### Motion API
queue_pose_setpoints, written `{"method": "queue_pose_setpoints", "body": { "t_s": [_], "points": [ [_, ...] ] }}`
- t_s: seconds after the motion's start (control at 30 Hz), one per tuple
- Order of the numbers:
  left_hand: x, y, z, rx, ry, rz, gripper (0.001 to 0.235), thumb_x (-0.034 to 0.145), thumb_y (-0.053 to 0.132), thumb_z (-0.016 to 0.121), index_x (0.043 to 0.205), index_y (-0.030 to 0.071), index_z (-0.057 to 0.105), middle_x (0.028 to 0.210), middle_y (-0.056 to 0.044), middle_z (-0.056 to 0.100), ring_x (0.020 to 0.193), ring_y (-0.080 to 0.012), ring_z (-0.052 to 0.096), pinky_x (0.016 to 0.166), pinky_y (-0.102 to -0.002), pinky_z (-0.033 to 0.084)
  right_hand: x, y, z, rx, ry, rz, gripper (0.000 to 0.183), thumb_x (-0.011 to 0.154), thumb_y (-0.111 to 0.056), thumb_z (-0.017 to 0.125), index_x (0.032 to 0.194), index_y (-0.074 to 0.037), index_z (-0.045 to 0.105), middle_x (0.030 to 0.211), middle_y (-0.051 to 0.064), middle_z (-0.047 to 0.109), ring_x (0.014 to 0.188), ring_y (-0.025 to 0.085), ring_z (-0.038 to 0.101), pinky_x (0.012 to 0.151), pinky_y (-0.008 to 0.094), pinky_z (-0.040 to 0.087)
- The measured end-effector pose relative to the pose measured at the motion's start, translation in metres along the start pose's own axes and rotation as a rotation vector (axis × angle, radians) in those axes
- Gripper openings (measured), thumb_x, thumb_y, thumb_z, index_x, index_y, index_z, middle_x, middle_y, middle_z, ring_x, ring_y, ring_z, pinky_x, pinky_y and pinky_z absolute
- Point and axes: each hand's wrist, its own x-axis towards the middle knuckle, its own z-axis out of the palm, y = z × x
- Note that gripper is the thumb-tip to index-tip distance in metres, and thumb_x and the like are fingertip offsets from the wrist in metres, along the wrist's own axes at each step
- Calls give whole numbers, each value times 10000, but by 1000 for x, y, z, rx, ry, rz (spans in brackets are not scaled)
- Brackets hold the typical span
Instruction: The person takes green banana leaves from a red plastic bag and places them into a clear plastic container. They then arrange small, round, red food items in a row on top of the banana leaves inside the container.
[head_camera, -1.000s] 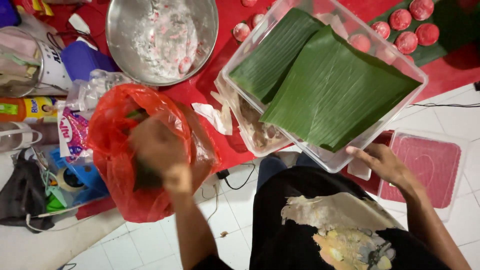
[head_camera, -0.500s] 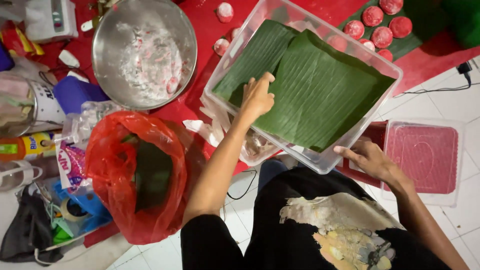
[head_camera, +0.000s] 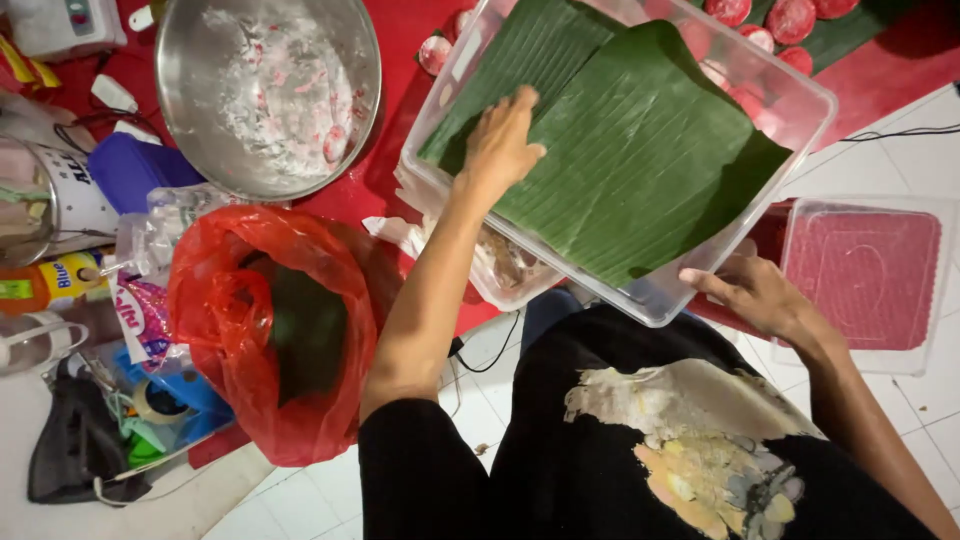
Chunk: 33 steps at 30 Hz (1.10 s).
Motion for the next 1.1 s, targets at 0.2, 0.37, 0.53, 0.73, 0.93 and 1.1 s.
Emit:
{"method": "queue_pose_setpoints", "body": {
  "t_s": [0.2,0.37,0.53,0.73,0.93,1.1],
  "points": [
    [-13,-7,-12,15,-187,-195,330,899,119,792,1144,104,570,1126,-147,698,994,-340,692,754,-478,529,4,4,-1,43,-15,12,527,889,-445,612,1193,-42,764,1239,196,761,1107,346,727,936,480,581],
    [-8,-7,-11,-92,-240,-200,478,878,299,833,1203,129,527,1282,-105,658,1035,-283,677,799,-453,519,9,11,0,22,-31,-50,499,888,-423,617,1186,-51,763,1264,198,759,1118,364,760,908,494,640],
    [12,-22,10,-77,-119,-63,338,813,137,863,997,139,580,1027,-124,700,913,-314,672,697,-464,491,11,13,-1,48,-39,-33,558,857,-475,610,1183,-49,763,1331,187,729,1223,360,721,1002,517,608],
    [6,-11,10,66,-158,-21,400,874,235,815,1169,43,624,1197,-200,708,1092,-431,671,826,-533,521,19,22,0,18,-27,-107,506,879,-446,620,1132,-40,787,1229,199,775,1083,337,782,888,441,660],
    [18,-32,17,294,501,109,246,961,125,703,1158,7,616,1098,-218,641,1022,-361,614,782,-475,557,5,10,-20,-126,-50,129,603,901,-555,522,1002,-17,774,955,175,761,821,313,726,746,488,632],
    [19,-40,23,357,457,-113,733,839,403,882,1351,73,475,1313,-182,525,1231,-384,498,935,-545,483,-12,-1,-34,-210,52,46,538,975,-519,481,1043,-77,781,990,141,805,892,289,770,780,463,622]
  ]
}}
